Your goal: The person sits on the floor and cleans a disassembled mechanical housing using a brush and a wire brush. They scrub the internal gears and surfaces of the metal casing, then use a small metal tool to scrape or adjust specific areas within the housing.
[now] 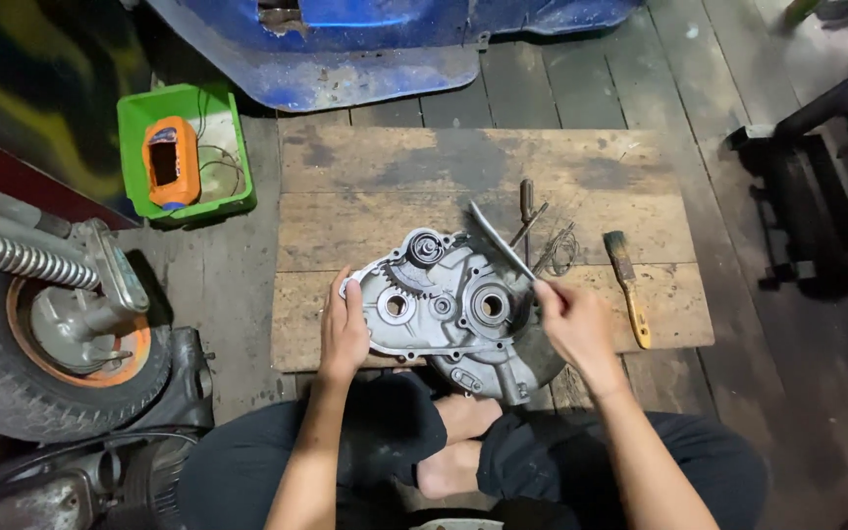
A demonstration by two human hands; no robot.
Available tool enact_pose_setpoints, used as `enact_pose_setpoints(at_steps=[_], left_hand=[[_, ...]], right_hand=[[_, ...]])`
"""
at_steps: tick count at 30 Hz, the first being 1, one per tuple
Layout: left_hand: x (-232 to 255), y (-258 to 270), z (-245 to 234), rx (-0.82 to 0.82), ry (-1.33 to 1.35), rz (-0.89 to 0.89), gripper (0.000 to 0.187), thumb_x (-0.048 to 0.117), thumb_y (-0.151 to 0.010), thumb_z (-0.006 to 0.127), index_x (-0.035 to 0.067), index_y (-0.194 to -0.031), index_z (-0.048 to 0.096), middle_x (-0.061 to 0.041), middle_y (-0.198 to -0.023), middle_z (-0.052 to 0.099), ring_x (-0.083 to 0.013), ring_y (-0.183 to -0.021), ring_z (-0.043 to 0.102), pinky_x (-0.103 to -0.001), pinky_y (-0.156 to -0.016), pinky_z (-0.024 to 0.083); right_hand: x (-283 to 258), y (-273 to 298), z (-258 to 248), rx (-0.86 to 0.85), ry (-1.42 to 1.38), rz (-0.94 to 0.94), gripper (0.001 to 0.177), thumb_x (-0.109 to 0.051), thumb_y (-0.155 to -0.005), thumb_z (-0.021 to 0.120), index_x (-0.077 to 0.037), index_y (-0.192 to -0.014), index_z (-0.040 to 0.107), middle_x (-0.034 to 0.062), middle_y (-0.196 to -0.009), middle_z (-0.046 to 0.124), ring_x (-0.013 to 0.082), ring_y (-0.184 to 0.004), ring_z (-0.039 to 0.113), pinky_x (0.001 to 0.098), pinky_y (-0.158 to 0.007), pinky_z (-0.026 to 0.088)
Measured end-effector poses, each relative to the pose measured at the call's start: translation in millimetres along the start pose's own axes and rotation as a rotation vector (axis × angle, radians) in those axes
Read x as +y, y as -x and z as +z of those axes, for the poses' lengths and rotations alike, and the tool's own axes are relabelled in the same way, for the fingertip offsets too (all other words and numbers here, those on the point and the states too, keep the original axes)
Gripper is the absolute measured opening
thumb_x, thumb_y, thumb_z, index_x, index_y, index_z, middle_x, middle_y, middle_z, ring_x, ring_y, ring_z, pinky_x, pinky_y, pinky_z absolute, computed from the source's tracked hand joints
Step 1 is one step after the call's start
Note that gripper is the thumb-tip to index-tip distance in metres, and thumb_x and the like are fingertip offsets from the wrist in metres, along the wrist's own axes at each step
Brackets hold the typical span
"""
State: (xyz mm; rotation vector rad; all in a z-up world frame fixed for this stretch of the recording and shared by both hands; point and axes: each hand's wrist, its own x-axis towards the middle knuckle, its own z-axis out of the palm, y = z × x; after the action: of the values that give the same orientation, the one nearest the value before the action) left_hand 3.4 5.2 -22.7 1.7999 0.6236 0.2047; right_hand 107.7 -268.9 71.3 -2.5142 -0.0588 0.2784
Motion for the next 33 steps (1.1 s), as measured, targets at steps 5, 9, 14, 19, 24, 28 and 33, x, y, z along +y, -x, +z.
enact_pose_setpoints(at_steps=[5,9,14,19,24,28,33], left_hand=[[13,4,-2,0.0,0.004,0.013,0.059,0.039,-0.11,0.029,-0.003,-0.149,0.043,-0.036,-0.145,0.047,-0.0486,-0.14,0.041,-0.053,-0.12,0.025],[11,4,-3,0.002,-0.003,0.011,0.058,0.039,-0.11,0.031,-0.003,-0.149,0.043,-0.037,-0.143,0.048,-0.0502,-0.138,0.042,-0.054,-0.119,0.026],[2,3,-2,0.014,0.005,-0.003,0.058,0.042,-0.11,0.032,0.001,-0.15,0.043,-0.034,-0.143,0.049,-0.0481,-0.139,0.042,-0.053,-0.119,0.028],[10,4,-3,-0.003,0.002,-0.002,0.059,0.042,-0.11,0.031,0.0,-0.15,0.043,-0.036,-0.142,0.049,-0.0503,-0.138,0.042,-0.055,-0.118,0.028],[10,3,-5,-0.03,0.007,-0.071,0.063,0.047,-0.109,0.029,0.004,-0.153,0.04,-0.032,-0.149,0.044,-0.0466,-0.142,0.038,-0.054,-0.12,0.025],[13,2,-6,-0.031,0.004,-0.091,0.064,0.05,-0.109,0.029,0.006,-0.154,0.039,-0.03,-0.15,0.044,-0.0453,-0.143,0.037,-0.054,-0.12,0.024],[22,5,-10,-0.058,0.016,-0.092,0.066,0.05,-0.109,0.028,0.004,-0.155,0.037,-0.033,-0.151,0.04,-0.0483,-0.144,0.034,-0.056,-0.121,0.021]], right_hand=[[48,-30,21,0.051,-0.046,0.004,0.038,-0.041,-0.101,0.063,-0.008,-0.1,0.081,0.0204,-0.078,0.072,0.0392,-0.084,0.072,0.0469,-0.076,0.053],[39,8,-22,0.048,-0.004,0.039,0.038,-0.038,-0.1,0.064,-0.005,-0.094,0.081,0.0235,-0.074,0.071,0.0389,-0.079,0.071,0.0449,-0.073,0.051],[61,0,-5,0.044,0.079,-0.013,0.036,-0.036,-0.099,0.065,-0.006,-0.091,0.082,0.0227,-0.07,0.07,0.0426,-0.079,0.071,0.0483,-0.07,0.051],[37,-27,24,0.045,0.032,-0.078,0.035,-0.039,-0.101,0.062,-0.01,-0.095,0.081,0.0178,-0.069,0.069,0.0377,-0.079,0.073,0.0458,-0.073,0.053],[36,-13,-12,0.073,-0.025,-0.021,0.035,-0.039,-0.101,0.066,-0.01,-0.089,0.081,0.0194,-0.063,0.063,0.0337,-0.067,0.065,0.0433,-0.068,0.049],[52,3,-24,0.034,-0.069,0.028,0.037,-0.033,-0.103,0.063,-0.006,-0.082,0.079,0.0135,-0.057,0.062,0.0218,-0.065,0.057,0.0374,-0.068,0.048],[56,-18,-4,0.081,-0.027,-0.038,0.039,-0.033,-0.104,0.061,-0.005,-0.082,0.077,0.0201,-0.059,0.056,0.0358,-0.063,0.06,0.0443,-0.067,0.047]])
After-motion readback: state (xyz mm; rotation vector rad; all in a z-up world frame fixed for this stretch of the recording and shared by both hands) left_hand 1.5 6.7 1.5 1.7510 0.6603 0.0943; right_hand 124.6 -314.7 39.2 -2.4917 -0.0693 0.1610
